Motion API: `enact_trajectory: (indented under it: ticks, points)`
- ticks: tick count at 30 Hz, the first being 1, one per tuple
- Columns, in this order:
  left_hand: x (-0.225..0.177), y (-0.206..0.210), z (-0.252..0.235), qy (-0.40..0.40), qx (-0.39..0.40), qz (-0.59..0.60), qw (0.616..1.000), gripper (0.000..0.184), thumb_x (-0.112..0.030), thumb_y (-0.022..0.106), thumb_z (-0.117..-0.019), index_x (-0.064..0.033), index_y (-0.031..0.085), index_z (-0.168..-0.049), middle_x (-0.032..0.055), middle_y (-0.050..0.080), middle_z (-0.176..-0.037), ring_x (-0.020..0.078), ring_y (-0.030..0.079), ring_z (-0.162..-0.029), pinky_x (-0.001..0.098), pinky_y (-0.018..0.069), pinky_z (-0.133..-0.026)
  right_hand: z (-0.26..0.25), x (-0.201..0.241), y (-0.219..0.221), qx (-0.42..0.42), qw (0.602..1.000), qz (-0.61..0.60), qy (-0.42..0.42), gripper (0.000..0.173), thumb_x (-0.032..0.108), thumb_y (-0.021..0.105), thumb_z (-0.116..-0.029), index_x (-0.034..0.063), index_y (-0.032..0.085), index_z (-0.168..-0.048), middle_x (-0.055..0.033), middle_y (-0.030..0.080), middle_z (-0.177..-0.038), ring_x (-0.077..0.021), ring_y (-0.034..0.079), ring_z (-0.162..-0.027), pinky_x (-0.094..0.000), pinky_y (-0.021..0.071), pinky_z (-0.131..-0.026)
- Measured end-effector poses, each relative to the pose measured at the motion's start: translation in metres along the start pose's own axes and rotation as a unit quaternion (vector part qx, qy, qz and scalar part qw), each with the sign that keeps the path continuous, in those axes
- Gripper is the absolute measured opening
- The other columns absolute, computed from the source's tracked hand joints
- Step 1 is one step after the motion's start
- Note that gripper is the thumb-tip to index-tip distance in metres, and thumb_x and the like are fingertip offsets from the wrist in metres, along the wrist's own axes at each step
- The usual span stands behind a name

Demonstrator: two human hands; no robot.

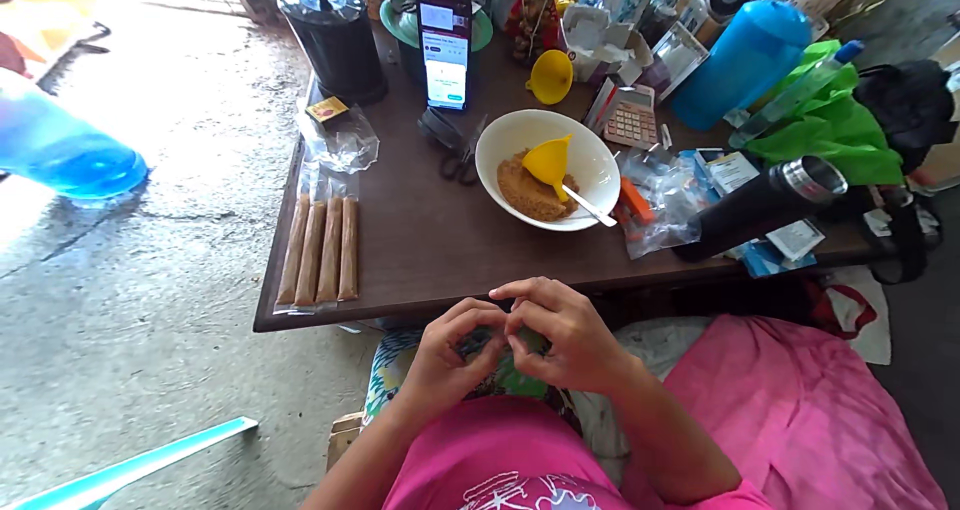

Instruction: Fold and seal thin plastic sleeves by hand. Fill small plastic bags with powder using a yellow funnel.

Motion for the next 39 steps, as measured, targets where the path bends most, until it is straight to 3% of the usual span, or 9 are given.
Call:
enact_trajectory:
  ticks: [5,8,16,18,20,23,25,28,39]
  points:
    - [0.007,-0.035,-0.041,-0.011,-0.074,-0.124,0.989,0.022,-0.01,0.059,-0.0955,-0.0048,0.07,-0.114,0.002,0.071,-0.114,0.0092,0.065,-0.111,0.0322,0.0545,-0.099,0.004,-0.019,0.001,-0.014,1.0,-0.008,0.022,0.01,0.013,0.062,-0.091,0.0063,0.068,-0.086,-0.0121,0.071,-0.124,-0.017,0.069,-0.096,-0.0313,0.0549,-0.079]
    - [0.01,-0.069,-0.088,-0.041,-0.118,-0.204,0.971,0.024,-0.007,0.053,-0.0987,0.0056,0.064,-0.116,0.0135,0.069,-0.118,0.0158,0.066,-0.111,0.0368,0.0536,-0.099,0.007,-0.04,0.008,-0.018,0.997,-0.058,0.042,0.009,0.011,0.063,-0.0903,0.004,0.067,-0.086,-0.0144,0.069,-0.125,-0.0181,0.068,-0.104,-0.0315,0.0564,-0.086]
    - [0.08,-0.138,-0.22,-0.207,-0.164,-0.12,0.957,0.057,-0.032,0.032,-0.1062,-0.0014,0.036,-0.154,0.0196,0.042,-0.156,0.026,0.042,-0.144,0.0452,0.035,-0.116,0.005,-0.083,0.014,-0.076,0.979,-0.176,0.069,0.006,0.002,0.064,-0.0853,-0.0036,0.063,-0.083,-0.0213,0.067,-0.121,-0.0148,0.068,-0.104,-0.0231,0.0563,-0.089]
    - [0.101,-0.145,-0.236,-0.246,-0.157,-0.091,0.952,0.063,-0.043,0.021,-0.1106,-0.0011,0.036,-0.155,0.0183,0.05,-0.151,0.0242,0.049,-0.138,0.0429,0.0379,-0.114,0.006,-0.089,0.014,-0.083,0.977,-0.183,0.071,0.006,0.002,0.064,-0.0853,-0.0032,0.062,-0.083,-0.0211,0.067,-0.12,-0.0152,0.068,-0.106,-0.0235,0.0566,-0.09]
    - [0.111,-0.149,-0.249,-0.278,-0.151,-0.1,0.943,0.07,-0.047,0.01,-0.1111,0.0017,0.044,-0.149,0.0175,0.064,-0.133,0.0184,0.063,-0.116,0.0369,0.0467,-0.103,0.008,-0.096,0.015,-0.088,0.975,-0.187,0.079,0.007,0.004,0.064,-0.086,-0.0023,0.062,-0.084,-0.0203,0.068,-0.121,-0.0152,0.068,-0.108,-0.0239,0.0563,-0.092]
    - [0.125,-0.157,-0.265,-0.29,-0.168,-0.145,0.931,0.053,-0.035,0.028,-0.113,0.0039,0.052,-0.139,0.0192,0.067,-0.12,0.0206,0.068,-0.1,0.0387,0.0535,-0.092,0.011,-0.104,0.017,-0.096,0.97,-0.201,0.096,0.007,0.005,0.063,-0.0865,-0.0018,0.062,-0.084,-0.0194,0.068,-0.121,-0.0156,0.067,-0.112,-0.0252,0.0559,-0.095]
    - [0.138,-0.163,-0.273,-0.279,-0.162,-0.193,0.927,0.04,-0.021,0.053,-0.1058,0.0051,0.053,-0.136,0.0243,0.064,-0.123,0.029,0.068,-0.102,0.0471,0.0545,-0.094,0.012,-0.106,0.018,-0.101,0.967,-0.208,0.102,0.007,0.006,0.063,-0.0875,-0.0005,0.062,-0.085,-0.0175,0.069,-0.121,-0.014,0.067,-0.114,-0.0246,0.0553,-0.096]
    - [0.149,-0.167,-0.28,-0.276,-0.149,-0.25,0.916,0.049,-0.018,0.07,-0.0963,0.0069,0.054,-0.135,0.0265,0.065,-0.122,0.035,0.066,-0.108,0.0548,0.05,-0.097,0.012,-0.107,0.019,-0.11,0.965,-0.213,0.105,0.006,0.007,0.063,-0.088,0.001,0.062,-0.087,-0.0152,0.069,-0.121,-0.0123,0.067,-0.113,-0.0238,0.0554,-0.096]
    - [0.155,-0.167,-0.284,-0.246,-0.178,-0.308,0.902,0.044,-0.021,0.073,-0.094,0.0074,0.061,-0.125,0.0231,0.069,-0.11,0.0314,0.068,-0.099,0.0527,0.05,-0.093,0.014,-0.108,0.019,-0.106,0.965,-0.216,0.105,0.005,0.006,0.063,-0.0876,0.0017,0.062,-0.088,-0.0141,0.069,-0.121,-0.0119,0.067,-0.113,-0.0231,0.0552,-0.096]
Point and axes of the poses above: each hand's wrist, its own z-axis away from the middle knuckle, its own y-axis out of the palm, x = y × z, the point moved 3 cm from there along -z, towards the middle knuckle
